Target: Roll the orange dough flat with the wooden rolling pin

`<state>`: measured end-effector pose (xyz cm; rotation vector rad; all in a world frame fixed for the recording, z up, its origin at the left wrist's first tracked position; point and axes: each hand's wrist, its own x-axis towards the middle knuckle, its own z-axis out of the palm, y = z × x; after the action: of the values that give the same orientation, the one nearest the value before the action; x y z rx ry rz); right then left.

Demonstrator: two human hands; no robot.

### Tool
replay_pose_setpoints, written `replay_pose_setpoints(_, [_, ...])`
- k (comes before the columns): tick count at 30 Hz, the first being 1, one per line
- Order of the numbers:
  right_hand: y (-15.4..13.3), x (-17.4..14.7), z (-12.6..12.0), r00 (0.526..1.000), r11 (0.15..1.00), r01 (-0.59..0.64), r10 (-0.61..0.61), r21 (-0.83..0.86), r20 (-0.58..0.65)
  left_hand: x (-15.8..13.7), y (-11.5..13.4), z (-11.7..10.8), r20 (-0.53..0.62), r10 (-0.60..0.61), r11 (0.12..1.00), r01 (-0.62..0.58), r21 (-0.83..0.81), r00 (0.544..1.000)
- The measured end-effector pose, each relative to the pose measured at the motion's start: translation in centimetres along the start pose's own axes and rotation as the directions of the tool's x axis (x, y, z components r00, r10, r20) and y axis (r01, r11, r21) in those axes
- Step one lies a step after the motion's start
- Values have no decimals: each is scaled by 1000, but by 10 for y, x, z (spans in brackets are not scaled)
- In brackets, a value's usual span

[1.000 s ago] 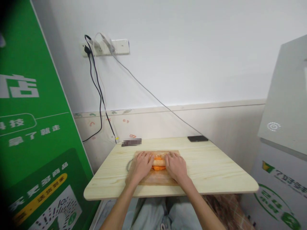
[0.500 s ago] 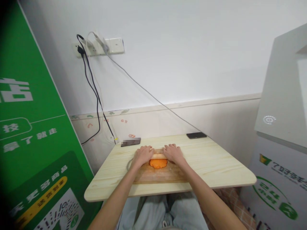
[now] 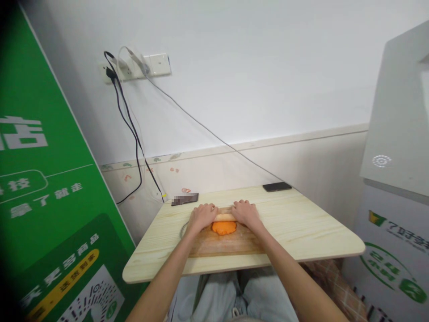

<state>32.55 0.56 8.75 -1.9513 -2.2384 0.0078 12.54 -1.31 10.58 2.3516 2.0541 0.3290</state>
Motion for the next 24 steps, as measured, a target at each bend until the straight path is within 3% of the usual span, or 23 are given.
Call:
replay_pose_setpoints(6, [-4, -12, -2, 999, 999, 13, -15, -51, -36, -14, 2, -1, -40, 39, 999, -37, 38, 998])
replay_pose_setpoints(12, [-4, -29, 2, 989, 992, 86, -96, -92, -116, -32, -1, 2, -60, 173, 981, -167, 99, 983])
replay_pose_setpoints(24, [-10, -64, 5, 969, 980, 139, -164, -143, -183, -60, 2, 2, -87, 191, 982, -190, 22, 978])
